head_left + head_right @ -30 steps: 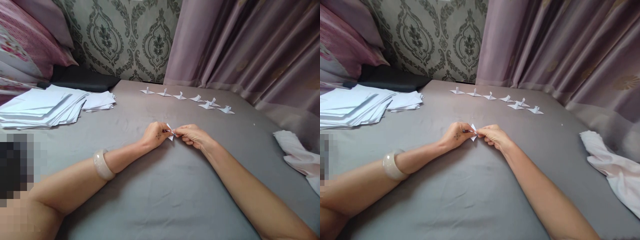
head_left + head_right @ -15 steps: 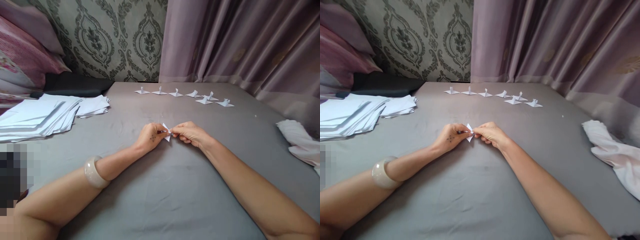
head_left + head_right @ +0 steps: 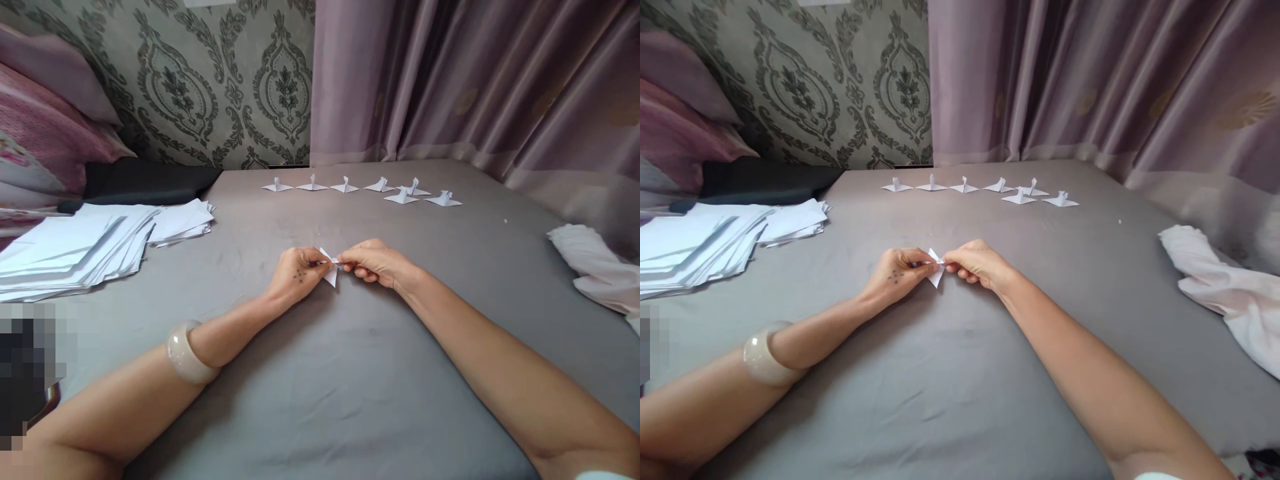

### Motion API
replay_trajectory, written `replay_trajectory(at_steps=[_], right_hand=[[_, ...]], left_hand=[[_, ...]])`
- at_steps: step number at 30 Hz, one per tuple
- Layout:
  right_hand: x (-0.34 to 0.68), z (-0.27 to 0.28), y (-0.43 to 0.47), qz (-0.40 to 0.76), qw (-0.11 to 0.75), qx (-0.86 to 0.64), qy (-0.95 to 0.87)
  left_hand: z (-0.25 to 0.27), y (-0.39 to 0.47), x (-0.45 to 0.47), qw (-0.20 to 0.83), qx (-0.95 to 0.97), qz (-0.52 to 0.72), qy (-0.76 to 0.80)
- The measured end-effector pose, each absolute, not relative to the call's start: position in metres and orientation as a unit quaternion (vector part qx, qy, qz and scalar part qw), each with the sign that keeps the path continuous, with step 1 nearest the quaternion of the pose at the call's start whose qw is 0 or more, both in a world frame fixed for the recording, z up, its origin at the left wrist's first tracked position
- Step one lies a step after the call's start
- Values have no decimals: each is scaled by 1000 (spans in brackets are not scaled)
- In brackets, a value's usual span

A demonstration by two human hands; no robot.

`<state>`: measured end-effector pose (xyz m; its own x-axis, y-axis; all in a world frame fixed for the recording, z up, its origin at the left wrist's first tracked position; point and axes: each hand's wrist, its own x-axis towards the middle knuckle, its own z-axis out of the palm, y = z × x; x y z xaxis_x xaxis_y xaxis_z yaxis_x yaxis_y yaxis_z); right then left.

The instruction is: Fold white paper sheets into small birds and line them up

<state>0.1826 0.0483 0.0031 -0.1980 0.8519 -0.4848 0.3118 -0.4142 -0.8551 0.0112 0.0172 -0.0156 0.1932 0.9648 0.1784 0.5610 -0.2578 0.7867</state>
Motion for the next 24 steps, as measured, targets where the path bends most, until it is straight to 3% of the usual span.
replay_trajectory(at_steps=[9,15,20,24], right_hand=[[182,-1,47,598,311,-587,-448],[178,-2,44,582,354,-592,-430],[175,-1,41,578,357,-587,-440],[176,0,38,578,360,-577,-451]], left_hand=[[-21,23,8,301,666,386,563],[-30,38,-1,232,634,423,604],[-34,50,-8,114,632,395,656],[-35,53,-9,127,638,352,673]])
